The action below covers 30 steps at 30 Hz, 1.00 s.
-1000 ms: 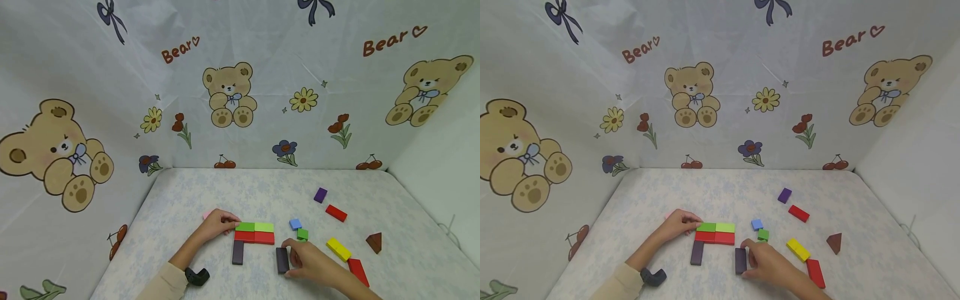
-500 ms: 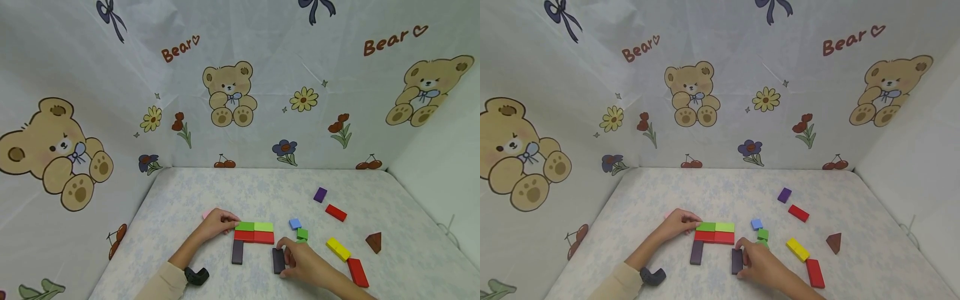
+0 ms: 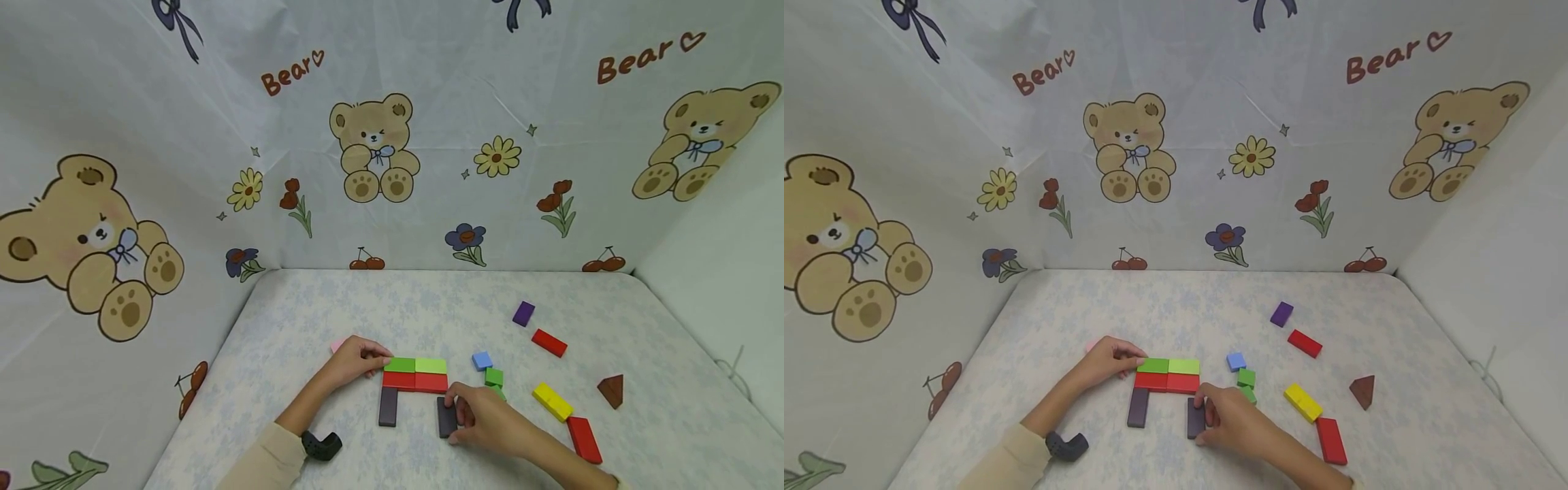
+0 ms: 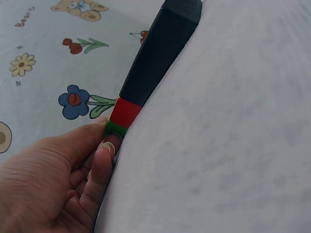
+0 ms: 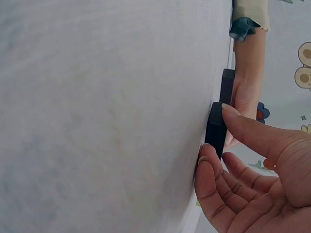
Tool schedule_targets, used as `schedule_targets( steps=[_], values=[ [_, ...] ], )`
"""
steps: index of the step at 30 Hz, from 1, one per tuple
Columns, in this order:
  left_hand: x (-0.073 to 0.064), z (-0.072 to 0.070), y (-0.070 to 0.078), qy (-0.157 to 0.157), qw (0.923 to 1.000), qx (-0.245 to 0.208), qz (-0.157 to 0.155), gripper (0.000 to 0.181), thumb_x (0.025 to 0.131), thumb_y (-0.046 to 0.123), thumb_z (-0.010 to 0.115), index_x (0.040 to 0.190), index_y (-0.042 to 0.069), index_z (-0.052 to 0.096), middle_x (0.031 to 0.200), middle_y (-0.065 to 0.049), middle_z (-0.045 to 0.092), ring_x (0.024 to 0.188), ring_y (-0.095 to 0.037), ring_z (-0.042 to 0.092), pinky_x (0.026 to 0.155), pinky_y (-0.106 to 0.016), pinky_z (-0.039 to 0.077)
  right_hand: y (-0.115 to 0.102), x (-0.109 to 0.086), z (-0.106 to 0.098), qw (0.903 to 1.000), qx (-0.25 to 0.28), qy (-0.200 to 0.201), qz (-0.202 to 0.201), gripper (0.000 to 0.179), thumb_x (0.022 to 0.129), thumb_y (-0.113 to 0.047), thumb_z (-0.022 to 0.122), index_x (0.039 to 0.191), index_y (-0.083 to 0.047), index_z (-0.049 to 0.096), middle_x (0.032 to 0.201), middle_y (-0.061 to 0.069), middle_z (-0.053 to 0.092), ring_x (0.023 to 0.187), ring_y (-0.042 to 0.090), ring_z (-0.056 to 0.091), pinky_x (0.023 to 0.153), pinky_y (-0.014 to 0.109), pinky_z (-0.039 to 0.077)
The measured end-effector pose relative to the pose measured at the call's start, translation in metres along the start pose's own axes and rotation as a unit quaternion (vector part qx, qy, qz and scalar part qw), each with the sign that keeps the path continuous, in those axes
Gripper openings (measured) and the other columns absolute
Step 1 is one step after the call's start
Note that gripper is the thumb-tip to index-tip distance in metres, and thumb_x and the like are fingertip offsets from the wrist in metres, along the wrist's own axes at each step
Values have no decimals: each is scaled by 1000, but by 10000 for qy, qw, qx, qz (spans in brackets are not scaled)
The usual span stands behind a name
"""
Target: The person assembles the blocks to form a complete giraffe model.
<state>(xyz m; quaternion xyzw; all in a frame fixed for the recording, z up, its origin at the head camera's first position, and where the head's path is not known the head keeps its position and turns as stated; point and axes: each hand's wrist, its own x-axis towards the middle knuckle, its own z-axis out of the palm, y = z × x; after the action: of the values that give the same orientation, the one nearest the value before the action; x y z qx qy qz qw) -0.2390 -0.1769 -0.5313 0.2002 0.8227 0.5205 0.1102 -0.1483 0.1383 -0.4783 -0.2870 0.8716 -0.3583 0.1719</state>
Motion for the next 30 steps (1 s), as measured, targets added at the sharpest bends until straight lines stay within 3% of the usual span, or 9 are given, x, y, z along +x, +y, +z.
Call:
schedule_targets(
  steps=[14,30],
  values=[
    [1,-1,-3,-47,9999,26,131,16,96,22,73,107,13,80,77,1,71,60,-12,61,57,-29,56,-4,9,2,9999,-127,4,20,36,79,-18,89,100,-12,61,74,-2,58,64,6,50,56,21,44],
    [1,0,-3,-19,10000,-16,36,15,95,23,74,106,15,81,74,1,70,59,-12,60,57,-28,55,-4,12,3,9999,-112,34,104,36,78,-18,90,99,-11,61,72,-3,58,62,7,50,55,21,43]
  ],
)
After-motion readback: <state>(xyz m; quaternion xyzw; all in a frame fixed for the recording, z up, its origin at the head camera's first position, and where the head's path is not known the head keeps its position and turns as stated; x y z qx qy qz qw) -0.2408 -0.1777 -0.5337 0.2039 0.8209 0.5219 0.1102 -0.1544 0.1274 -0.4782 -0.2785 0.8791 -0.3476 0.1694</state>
